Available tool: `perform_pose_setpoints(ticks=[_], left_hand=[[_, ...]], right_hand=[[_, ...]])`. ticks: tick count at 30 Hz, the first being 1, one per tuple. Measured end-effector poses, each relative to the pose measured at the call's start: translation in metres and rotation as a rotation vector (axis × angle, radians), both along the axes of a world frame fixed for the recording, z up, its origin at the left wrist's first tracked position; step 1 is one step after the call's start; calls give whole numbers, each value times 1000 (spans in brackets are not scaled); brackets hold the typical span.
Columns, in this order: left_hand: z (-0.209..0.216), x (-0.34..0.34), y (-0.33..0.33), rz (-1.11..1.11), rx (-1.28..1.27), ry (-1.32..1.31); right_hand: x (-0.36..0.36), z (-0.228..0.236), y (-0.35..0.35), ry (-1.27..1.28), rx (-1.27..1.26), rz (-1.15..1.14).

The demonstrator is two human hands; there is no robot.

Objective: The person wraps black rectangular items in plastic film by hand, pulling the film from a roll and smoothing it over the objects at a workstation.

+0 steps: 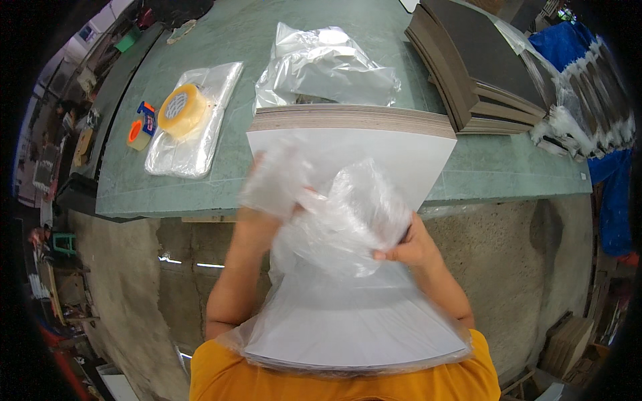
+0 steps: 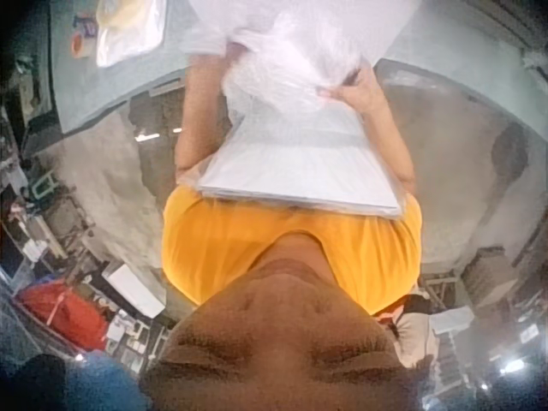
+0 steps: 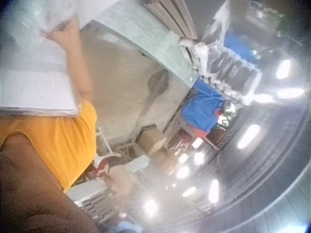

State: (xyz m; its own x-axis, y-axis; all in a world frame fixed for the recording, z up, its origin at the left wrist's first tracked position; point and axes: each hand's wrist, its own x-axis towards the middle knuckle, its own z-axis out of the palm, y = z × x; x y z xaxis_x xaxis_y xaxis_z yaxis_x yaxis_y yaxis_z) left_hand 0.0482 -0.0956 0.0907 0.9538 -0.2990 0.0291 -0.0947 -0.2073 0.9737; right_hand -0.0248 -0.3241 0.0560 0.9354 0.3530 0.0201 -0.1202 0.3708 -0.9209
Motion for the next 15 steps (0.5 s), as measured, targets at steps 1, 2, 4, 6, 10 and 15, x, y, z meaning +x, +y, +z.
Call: perform_pose_setpoints(ticks=[1, 2, 4, 6, 10, 15], left_hand=[[6, 3, 5, -14, -37, -34], [11, 7, 9, -29, -73, -69], [18, 6, 12, -138, -232, -125], [15, 4, 7, -271, -154, -75], [14, 1, -9, -383, -92, 61], [-11, 12, 14, -278, -9, -14]], right_hand=[[-2, -4, -11, -36, -73, 79], [-2, -13, -20, -102, -88, 283], [3, -28, -29, -124, -52, 528], [7, -27, -29, 75, 116, 446], [18, -17, -39, 280, 97, 287], [7, 8, -39, 215, 110, 5]])
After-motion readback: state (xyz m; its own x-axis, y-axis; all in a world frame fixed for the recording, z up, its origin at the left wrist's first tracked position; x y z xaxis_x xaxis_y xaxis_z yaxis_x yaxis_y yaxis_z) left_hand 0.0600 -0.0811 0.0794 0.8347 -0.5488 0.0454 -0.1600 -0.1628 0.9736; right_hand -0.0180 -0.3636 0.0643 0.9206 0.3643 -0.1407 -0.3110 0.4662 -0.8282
